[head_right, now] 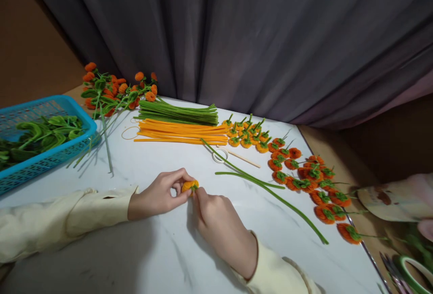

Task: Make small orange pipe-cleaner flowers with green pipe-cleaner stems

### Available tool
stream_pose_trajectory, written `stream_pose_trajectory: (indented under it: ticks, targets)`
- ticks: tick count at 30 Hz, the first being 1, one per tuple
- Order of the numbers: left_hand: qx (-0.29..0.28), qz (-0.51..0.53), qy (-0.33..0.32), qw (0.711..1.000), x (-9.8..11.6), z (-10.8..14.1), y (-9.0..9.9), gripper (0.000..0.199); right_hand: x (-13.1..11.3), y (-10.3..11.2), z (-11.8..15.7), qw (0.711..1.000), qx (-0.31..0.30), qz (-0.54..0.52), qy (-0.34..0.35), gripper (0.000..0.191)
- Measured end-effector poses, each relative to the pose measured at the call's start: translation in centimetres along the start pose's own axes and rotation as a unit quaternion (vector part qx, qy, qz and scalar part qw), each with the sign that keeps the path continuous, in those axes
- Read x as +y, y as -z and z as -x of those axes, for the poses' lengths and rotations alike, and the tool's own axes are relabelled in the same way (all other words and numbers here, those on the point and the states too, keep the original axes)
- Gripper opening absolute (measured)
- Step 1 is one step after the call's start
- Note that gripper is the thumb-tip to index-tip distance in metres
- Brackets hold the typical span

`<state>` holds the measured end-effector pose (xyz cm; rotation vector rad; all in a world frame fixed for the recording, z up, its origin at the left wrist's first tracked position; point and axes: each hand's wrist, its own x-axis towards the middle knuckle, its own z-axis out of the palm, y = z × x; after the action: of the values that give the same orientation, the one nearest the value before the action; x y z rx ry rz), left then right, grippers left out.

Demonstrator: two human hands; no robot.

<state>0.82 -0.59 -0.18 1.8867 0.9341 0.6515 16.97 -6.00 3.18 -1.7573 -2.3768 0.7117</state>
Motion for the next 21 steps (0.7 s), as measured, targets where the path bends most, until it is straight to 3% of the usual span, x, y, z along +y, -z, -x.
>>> stream_pose_trajectory:
  ticks: [8,13,21]
  targets:
    - [0.011,0.074,-0.009,0.997,-0.1,0.1,0.0,0.014,0.6,2.3,0.3,0.994,0.097,-0.049,0.015,0.018]
    - [0.012,0.100,-0.009,0.995,-0.3,0.1,0.0,0.015,1.0,1.9,0.2,0.994,0.060,-0.076,0.058,0.009]
    - [0.003,0.151,0.005,0.989,-0.2,0.0,0.0,0.022,0.9,1.7,0.2,0.990,0.036,-0.120,0.070,0.017]
